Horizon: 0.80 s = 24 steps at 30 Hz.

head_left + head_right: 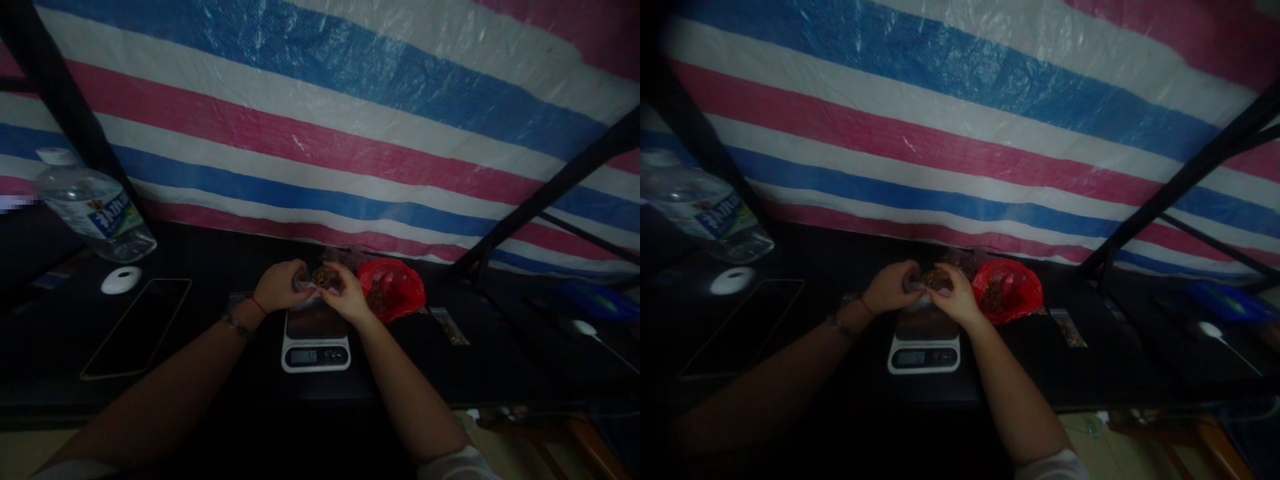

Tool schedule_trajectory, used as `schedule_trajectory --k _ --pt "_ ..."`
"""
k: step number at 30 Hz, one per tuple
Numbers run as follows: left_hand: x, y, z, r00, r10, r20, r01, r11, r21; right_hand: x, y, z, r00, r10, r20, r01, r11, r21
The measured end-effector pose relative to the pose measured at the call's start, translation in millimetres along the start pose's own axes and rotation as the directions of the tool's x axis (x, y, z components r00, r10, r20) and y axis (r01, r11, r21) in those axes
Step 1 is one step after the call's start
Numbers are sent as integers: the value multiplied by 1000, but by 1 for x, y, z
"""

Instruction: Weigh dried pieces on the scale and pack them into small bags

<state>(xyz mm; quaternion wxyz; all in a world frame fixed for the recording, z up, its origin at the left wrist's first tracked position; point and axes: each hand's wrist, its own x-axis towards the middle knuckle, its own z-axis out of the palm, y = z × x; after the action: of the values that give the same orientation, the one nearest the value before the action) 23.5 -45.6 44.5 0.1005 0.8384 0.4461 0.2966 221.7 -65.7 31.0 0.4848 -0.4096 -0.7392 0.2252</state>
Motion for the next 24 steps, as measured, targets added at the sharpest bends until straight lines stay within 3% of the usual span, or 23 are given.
schedule_trajectory --k 5,10,14,24 --pt "-2 6 3 1000 3 21 -3 1000 26 -1 -5 4 1000 0 -14 -1 1000 -23" --pt "-3 9 3 999 15 44 -16 999 33 0 -13 0 979 -198 41 202 971 -125" --pt "-5 8 5 1000 8 27 -7 1000 -14 -2 -14 -1 961 -274 40 277 951 -140" --pt "-6 2 11 999 -13 -53 3 985 -173 -2 -19 -2 966 -259 12 257 948 -188"
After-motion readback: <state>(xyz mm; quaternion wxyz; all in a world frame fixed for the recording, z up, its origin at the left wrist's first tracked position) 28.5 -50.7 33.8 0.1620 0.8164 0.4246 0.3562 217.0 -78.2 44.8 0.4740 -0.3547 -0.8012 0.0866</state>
